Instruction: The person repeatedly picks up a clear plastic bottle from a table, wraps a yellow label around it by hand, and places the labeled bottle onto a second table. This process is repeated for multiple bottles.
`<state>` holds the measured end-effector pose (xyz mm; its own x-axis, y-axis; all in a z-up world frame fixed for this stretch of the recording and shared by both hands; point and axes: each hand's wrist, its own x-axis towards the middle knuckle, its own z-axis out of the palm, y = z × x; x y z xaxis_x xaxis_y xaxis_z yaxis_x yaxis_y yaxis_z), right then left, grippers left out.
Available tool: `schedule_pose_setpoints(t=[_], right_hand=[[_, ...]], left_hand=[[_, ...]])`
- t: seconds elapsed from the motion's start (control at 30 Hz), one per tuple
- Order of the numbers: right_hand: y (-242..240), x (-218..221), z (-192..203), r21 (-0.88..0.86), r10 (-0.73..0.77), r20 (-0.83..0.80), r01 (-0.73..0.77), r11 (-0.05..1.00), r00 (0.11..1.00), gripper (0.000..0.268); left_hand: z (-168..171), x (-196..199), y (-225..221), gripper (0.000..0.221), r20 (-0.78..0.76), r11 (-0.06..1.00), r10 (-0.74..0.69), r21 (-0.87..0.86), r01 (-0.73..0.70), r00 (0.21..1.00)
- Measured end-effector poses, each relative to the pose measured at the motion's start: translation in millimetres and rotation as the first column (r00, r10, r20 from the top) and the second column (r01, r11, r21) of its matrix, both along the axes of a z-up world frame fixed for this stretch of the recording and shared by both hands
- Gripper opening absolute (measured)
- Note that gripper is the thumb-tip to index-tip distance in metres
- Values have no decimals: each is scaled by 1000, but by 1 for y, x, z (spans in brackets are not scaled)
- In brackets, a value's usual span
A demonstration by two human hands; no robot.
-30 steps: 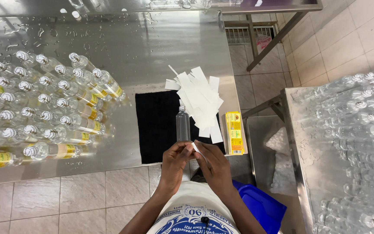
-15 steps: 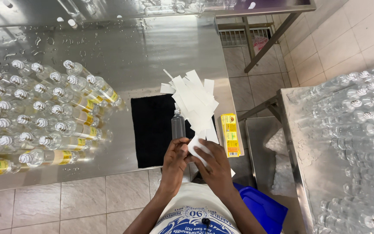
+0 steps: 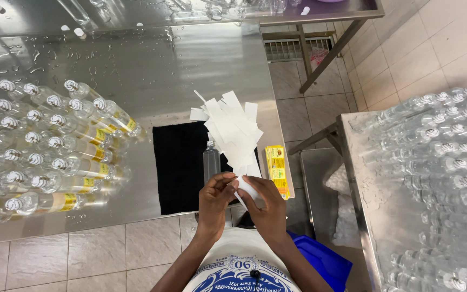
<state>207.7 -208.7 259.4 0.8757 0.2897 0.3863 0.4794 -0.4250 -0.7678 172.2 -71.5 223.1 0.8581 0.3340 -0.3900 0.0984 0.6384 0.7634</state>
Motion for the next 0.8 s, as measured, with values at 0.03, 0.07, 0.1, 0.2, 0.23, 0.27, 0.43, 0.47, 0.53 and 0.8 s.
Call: schedule_pose_setpoints(t=[0.03,0.07,0.1,0.2,0.23,0.27,0.43,0.47,0.53,0.8], right_hand=[[-1,1,2,52,-20,-119,26,998,993,32],[-2,2,4,100,-33,-236,58,993,971,29],[-4,3,6,100,-38,-239,64,993,970,29],[-8,9,11,162,-43,-393,115,980,919,25],[-10,11,11,172,-43,-382,117,978,923,25],[-12,12,10,182,-43,-372,118,976,927,25],[-21,21,-5,123,-85,-203,112,986,975,22],[-24,22,-12,35,-152,-149,159,987,977,24],[-25,26,-6,20,-117,-138,121,992,983,24],[-16,39,-5,84,-59,-59,64,994,997,15]], left_hand=[[-1,2,-2,24,-14,1000,5,3,-5,1000],[-3,4,-4,26,-28,1000,9,5,-9,1000],[-2,6,-6,26,-31,1000,4,5,-4,1000],[1,12,-10,28,-54,1000,-6,2,6,999],[3,15,-12,26,-42,1000,-12,23,13,999],[5,17,-13,25,-29,999,-18,44,19,999],[6,26,-20,24,-19,998,-10,60,11,1000],[4,27,-21,23,-15,998,4,67,-3,1000],[11,30,-24,24,-21,992,20,124,-17,1000],[22,31,-24,19,17,942,17,335,-22,1000]])
